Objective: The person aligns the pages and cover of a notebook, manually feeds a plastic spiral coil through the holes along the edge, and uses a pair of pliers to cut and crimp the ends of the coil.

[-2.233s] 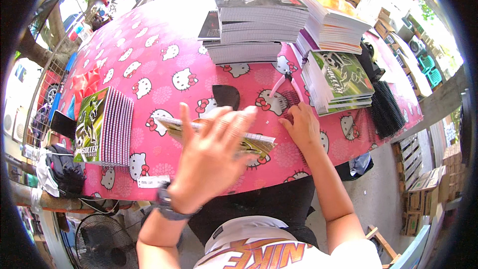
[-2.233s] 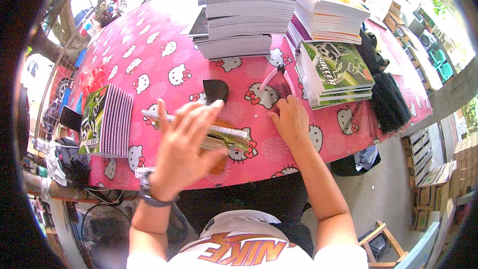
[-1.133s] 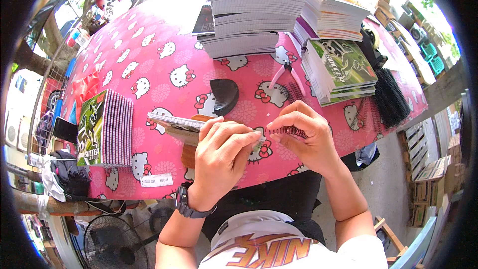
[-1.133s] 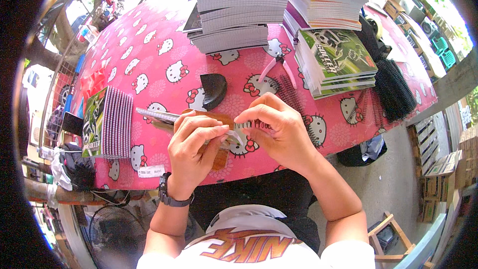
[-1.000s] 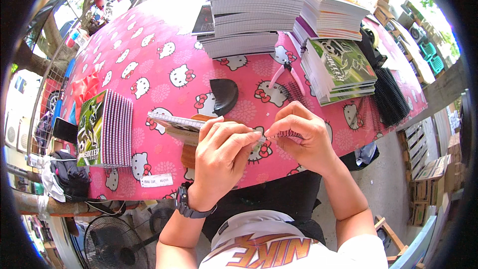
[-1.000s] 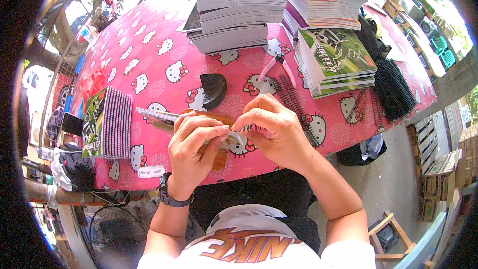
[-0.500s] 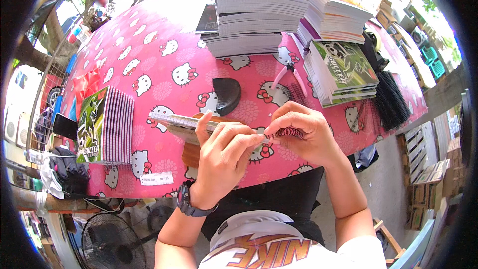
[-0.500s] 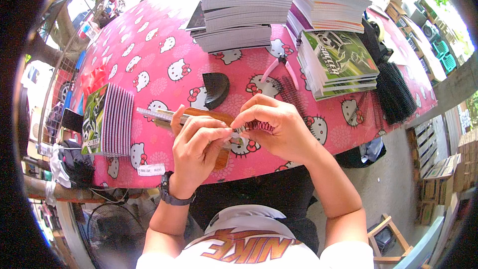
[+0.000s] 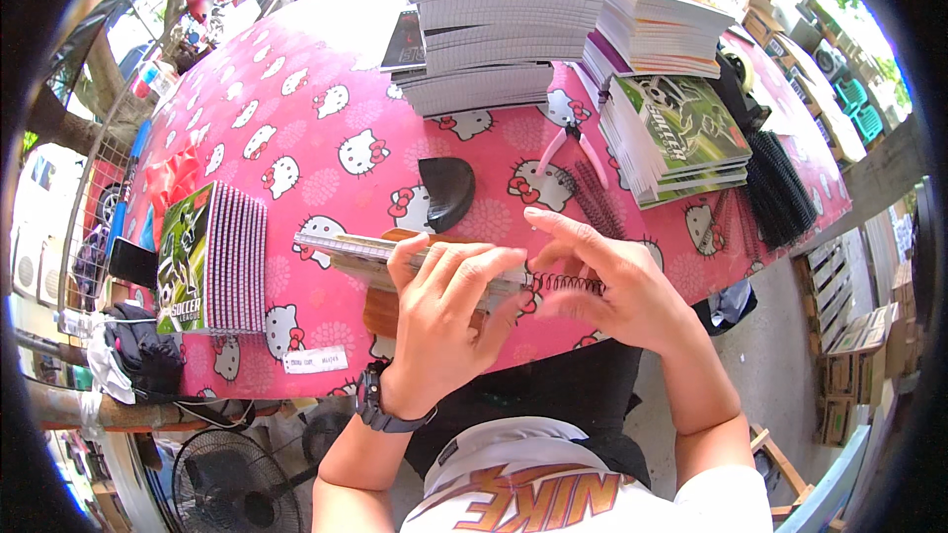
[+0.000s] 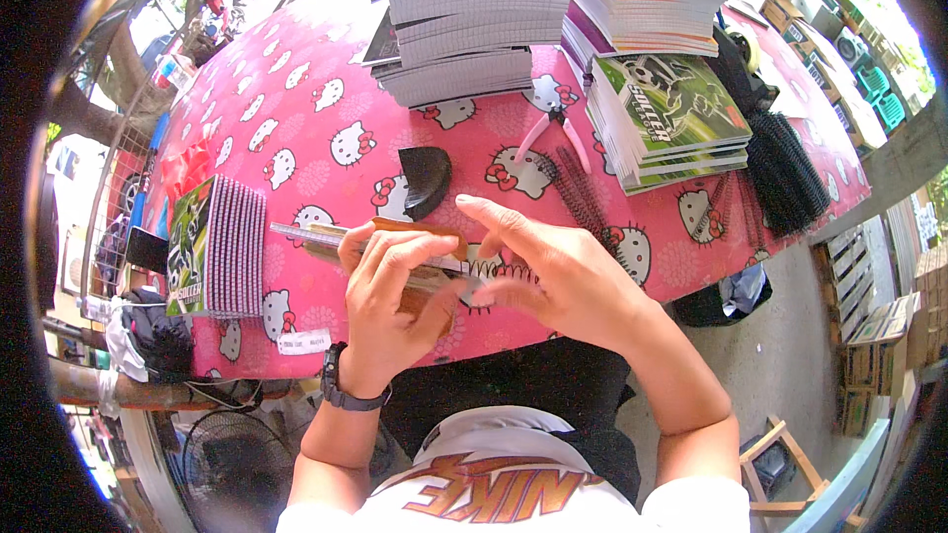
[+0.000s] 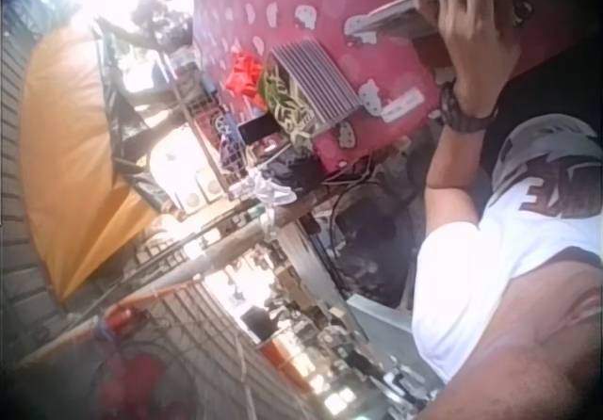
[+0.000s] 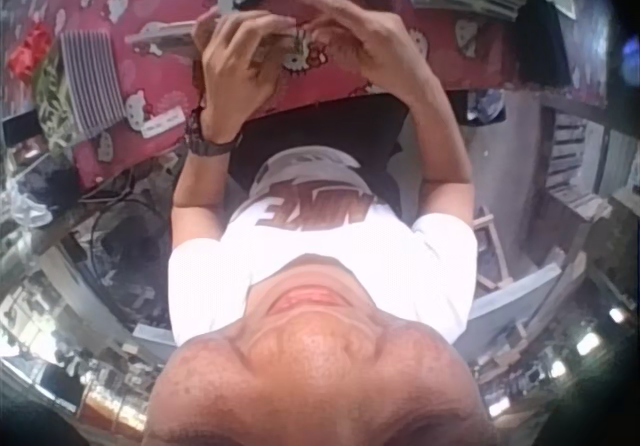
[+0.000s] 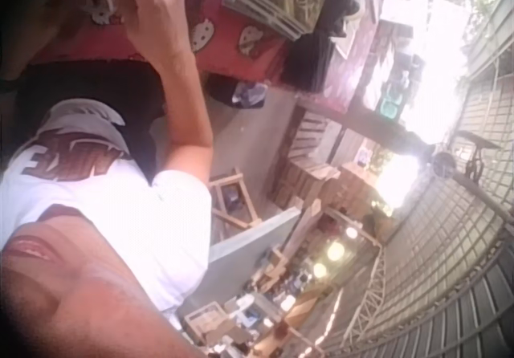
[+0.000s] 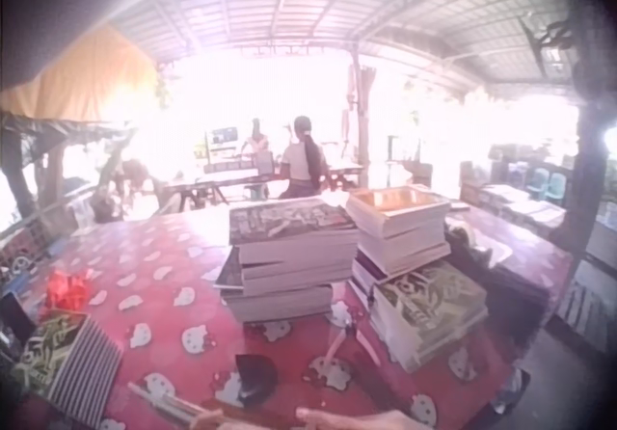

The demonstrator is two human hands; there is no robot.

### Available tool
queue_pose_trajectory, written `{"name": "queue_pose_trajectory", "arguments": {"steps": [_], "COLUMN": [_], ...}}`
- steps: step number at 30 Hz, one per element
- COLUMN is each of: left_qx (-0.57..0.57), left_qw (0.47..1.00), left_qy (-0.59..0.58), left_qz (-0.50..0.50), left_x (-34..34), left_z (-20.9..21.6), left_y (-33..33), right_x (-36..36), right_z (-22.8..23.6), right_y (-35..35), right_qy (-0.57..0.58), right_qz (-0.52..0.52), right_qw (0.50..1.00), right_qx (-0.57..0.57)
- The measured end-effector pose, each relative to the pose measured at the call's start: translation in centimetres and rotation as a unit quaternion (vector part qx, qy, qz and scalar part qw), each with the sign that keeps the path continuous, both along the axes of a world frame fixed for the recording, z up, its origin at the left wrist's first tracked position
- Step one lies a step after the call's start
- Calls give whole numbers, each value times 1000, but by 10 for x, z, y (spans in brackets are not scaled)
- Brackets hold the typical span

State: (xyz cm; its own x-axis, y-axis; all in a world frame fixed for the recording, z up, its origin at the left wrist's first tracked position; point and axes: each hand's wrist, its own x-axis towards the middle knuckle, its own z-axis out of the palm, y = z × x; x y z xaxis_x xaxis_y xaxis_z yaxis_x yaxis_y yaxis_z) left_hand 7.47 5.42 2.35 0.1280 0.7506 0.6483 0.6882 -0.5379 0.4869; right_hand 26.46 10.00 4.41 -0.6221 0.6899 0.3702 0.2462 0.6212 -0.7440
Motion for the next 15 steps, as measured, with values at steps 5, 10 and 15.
{"name": "queue_pose_trajectory", "arguments": {"steps": [5,10,15], "left_qx": [-17,7,15], "left_qw": [997,999,999], "left_qy": [72,38,46], "left_qz": [-22,-15,3], "left_x": [-4,-3,0], "left_z": [-4,0,-7], "left_y": [5,1,6], "right_x": [8,-38,-96], "right_z": [-3,-46,-108], "right_y": [14,110,163], "right_qy": [-40,-83,-178], "right_qz": [73,103,170], "right_qw": [984,985,960], "right_qx": [-158,-115,129]}}
